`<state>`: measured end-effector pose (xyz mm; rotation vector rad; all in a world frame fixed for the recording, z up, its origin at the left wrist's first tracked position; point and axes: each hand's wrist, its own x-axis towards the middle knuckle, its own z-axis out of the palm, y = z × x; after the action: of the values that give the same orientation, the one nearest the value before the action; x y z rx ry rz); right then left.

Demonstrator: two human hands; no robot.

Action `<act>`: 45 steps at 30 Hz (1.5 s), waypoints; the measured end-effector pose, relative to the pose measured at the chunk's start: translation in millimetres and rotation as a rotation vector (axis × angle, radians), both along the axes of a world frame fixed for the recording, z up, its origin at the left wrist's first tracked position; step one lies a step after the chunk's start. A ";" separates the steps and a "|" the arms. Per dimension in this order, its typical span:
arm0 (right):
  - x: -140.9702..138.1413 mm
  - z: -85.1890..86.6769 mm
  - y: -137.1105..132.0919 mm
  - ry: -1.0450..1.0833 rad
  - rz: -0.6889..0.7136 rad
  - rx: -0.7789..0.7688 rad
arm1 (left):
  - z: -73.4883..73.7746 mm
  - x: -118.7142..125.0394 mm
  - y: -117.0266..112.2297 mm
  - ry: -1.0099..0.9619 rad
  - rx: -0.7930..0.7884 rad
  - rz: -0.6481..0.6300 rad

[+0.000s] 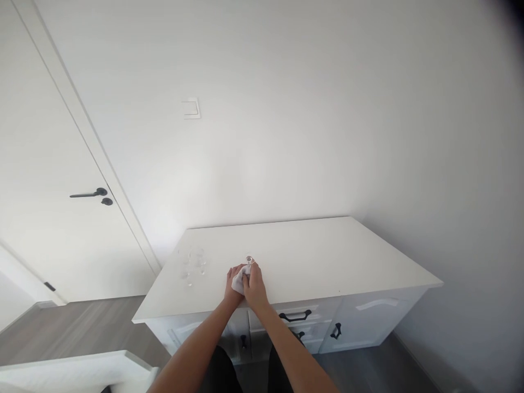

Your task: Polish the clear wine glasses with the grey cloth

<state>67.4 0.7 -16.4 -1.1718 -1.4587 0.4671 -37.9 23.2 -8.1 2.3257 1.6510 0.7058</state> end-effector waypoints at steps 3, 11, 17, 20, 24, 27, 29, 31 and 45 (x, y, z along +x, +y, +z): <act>7.3 0.8 2.2 -0.010 -0.179 -0.027 | 1.5 1.7 0.7 0.006 -0.026 0.012; -1.2 9.3 -18.8 0.096 -0.209 -0.006 | 12.7 1.8 -6.0 -0.047 -0.057 0.019; 2.3 -3.2 -2.1 0.107 0.014 -0.130 | 13.1 2.6 -5.7 -0.059 -0.088 0.036; 22.0 5.6 14.0 0.289 0.234 -0.257 | 10.4 4.8 -2.3 -0.050 -0.101 0.065; 57.2 31.3 25.3 0.346 0.604 -0.418 | 7.3 5.8 -0.2 -0.075 -0.114 0.037; 72.6 48.3 29.7 0.207 0.777 -0.453 | 6.1 5.2 -0.2 -0.074 -0.135 0.024; 70.0 49.8 30.4 0.140 0.760 -0.402 | 6.5 4.6 -0.6 -0.084 -0.132 0.023; 57.0 41.5 27.1 0.110 0.594 -0.326 | 7.6 4.4 -1.4 -0.103 -0.122 0.025; -1.7 15.7 13.9 0.217 -0.058 -0.238 | 4.2 3.5 -2.0 -0.032 -0.098 0.028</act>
<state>65.7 14.6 -0.6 -1.3035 -1.2026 0.7199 -34.4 21.2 -3.9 2.2173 1.6681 0.6481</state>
